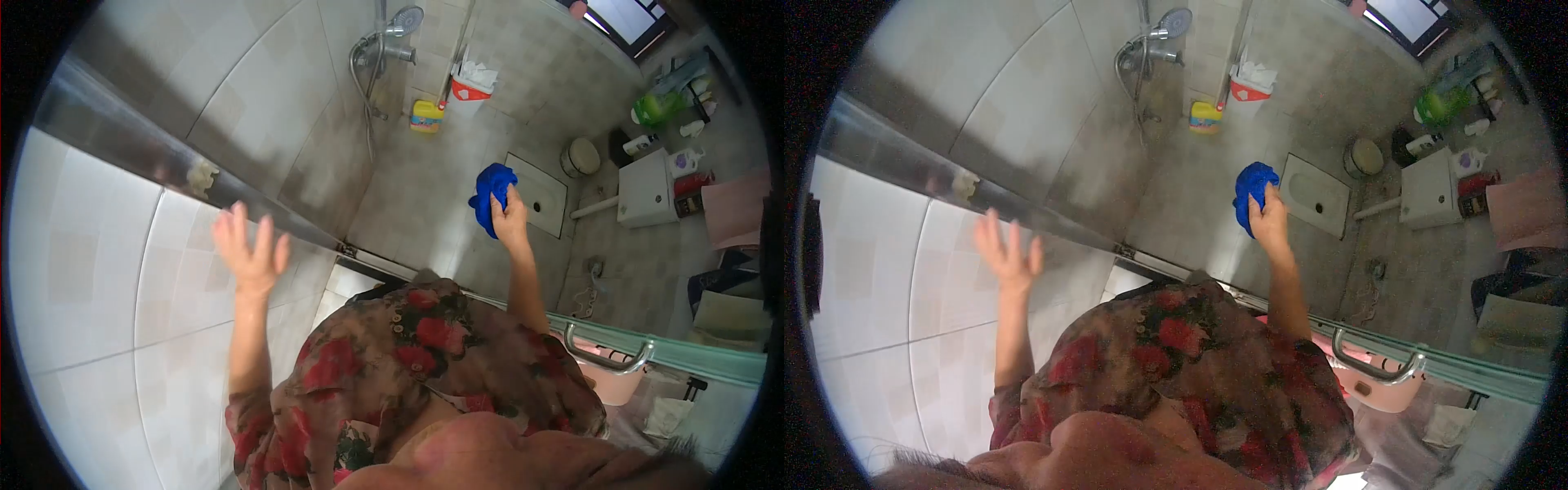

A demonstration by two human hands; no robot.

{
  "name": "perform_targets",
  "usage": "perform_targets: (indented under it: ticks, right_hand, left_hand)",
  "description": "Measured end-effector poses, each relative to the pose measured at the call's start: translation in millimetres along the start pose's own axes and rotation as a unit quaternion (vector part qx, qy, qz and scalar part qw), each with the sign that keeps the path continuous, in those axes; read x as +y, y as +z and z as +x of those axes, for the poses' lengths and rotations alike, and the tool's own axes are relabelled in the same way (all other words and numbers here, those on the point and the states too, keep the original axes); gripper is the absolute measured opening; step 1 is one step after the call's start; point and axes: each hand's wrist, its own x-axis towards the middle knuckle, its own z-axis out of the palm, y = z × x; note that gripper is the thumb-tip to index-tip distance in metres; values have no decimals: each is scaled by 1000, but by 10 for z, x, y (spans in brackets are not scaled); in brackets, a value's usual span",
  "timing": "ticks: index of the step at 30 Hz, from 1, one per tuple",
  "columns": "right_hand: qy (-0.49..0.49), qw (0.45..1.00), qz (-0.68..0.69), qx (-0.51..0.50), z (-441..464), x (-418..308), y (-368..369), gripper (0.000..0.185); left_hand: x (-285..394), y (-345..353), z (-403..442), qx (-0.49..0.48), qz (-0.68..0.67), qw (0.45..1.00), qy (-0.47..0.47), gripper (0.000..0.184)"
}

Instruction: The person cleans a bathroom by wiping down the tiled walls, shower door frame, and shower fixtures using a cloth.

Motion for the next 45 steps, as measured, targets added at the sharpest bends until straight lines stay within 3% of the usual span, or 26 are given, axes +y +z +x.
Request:
perform_targets:
  ticks: [2, 4, 6, 8, 10, 12, 14, 16, 18, 20, 23, 29, 30, 31, 32, 34, 36, 37, 38, 41, 44, 45]
  right_hand:
    - [16, 1000, -14, -12, 136, -149, 39, 33]
    - [60, 996, -38, -50, 299, -177, 117, 45]
    - [22, 999, -29, -30, 456, 147, 310, 44]
    - [-3, 995, 102, -4, 741, 402, 517, 26]
    - [8, 995, 101, -25, 1103, 352, 606, 28]
    - [20, 993, 101, -50, 1477, 328, 660, 30]
    - [-69, 988, 124, -59, 1938, 310, 833, 34]
    - [-107, 977, 171, -76, 2396, 377, 1026, 36]
    - [-125, 981, 119, -85, 2727, 451, 1179, 39]
    - [-113, 975, 150, -118, 3040, 240, 1166, 40]
    - [-175, 950, 194, -169, 3484, -210, 1053, 38]
    - [-331, 918, 219, -25, 4432, -1246, 1054, 32]
    - [-391, 904, 171, -1, 4572, -1459, 1043, 31]
    - [-336, 916, 220, -6, 4703, -1717, 1090, 30]
    - [-379, 899, 196, 94, 4868, -1900, 1261, 34]
    - [-327, 906, 219, 152, 5012, -1967, 1620, 36]
    - [-284, 917, 256, 115, 4871, -1736, 1856, 30]
    - [-283, 931, 208, 98, 4782, -1565, 1984, 30]
    - [-308, 926, 187, 110, 4683, -1386, 2110, 30]
    - [-359, 921, 147, 24, 4441, -841, 2420, 19]
    - [-324, 933, 155, -13, 4391, -835, 2273, 18]
    - [-343, 925, 165, 15, 4473, -892, 2236, 20]
  left_hand:
    - [137, 325, 309, -51, -30, 998, -37, 62]
    - [133, 636, 580, -33, -48, 996, -65, 63]
    - [61, 896, 791, -17, -61, 994, -94, 64]
    - [-64, 1158, 995, 20, -53, 992, -109, 60]
    - [-166, 1368, 1181, 23, -21, 994, -103, 65]
    - [-270, 1615, 1296, 44, 44, 993, -103, 65]
    - [-445, 1828, 1270, 45, 115, 987, -107, 60]
    - [-523, 1953, 1257, 14, 286, 956, -68, 54]
    - [-518, 2006, 1255, 12, 334, 939, -88, 52]
    - [-545, 2084, 1185, 3, 370, 922, -114, 51]
    - [-554, 2084, 1184, 17, 401, 908, -118, 52]
    - [-515, 2095, 1223, 14, 423, 898, -122, 49]
    - [-521, 2103, 1230, 16, 426, 897, -121, 49]
    - [-517, 2106, 1231, 18, 424, 897, -122, 49]
    - [-517, 2105, 1219, 17, 417, 900, -124, 49]
    - [-520, 2069, 1179, 19, 409, 903, -129, 49]
    - [-525, 2105, 1149, 42, 380, 915, -131, 50]
    - [-506, 2098, 1197, 40, 380, 915, -126, 57]
    - [-485, 2127, 1188, 45, 378, 915, -134, 57]
    - [-397, 2163, 1267, 80, 315, 930, -170, 66]
    - [-287, 2322, 1515, 94, 235, 955, -156, 67]
    - [-253, 2364, 1616, 82, 242, 954, -159, 67]
